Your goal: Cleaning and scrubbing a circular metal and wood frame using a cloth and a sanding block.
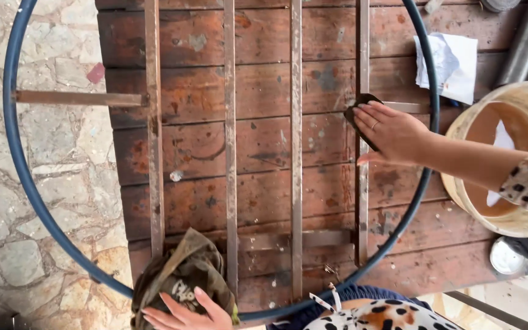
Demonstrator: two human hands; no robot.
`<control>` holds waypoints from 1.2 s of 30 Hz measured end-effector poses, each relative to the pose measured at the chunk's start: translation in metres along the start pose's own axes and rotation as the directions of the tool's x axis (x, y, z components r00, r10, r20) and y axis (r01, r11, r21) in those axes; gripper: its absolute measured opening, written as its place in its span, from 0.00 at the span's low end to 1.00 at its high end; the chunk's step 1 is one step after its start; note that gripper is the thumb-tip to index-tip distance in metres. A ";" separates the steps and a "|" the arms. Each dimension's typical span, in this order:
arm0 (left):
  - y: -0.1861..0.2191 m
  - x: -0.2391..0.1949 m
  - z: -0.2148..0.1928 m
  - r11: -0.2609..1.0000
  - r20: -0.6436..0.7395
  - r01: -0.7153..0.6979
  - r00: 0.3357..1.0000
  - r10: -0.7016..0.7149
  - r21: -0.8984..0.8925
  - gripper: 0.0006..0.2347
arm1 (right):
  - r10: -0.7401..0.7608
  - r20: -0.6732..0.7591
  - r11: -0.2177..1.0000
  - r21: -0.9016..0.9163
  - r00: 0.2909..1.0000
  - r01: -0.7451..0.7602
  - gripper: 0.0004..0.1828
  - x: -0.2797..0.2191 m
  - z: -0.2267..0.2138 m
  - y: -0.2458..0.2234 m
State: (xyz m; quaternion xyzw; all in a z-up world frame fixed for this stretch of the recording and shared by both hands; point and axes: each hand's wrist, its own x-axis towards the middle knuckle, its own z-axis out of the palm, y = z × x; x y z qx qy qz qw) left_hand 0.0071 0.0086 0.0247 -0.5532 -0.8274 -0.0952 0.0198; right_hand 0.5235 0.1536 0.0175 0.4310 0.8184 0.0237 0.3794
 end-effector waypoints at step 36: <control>0.107 -0.094 0.028 0.094 0.845 0.845 0.533 -0.050 -0.527 0.21 | 0.778 -0.207 -0.072 0.909 0.593 0.411 0.24 -0.247 -0.026 -0.101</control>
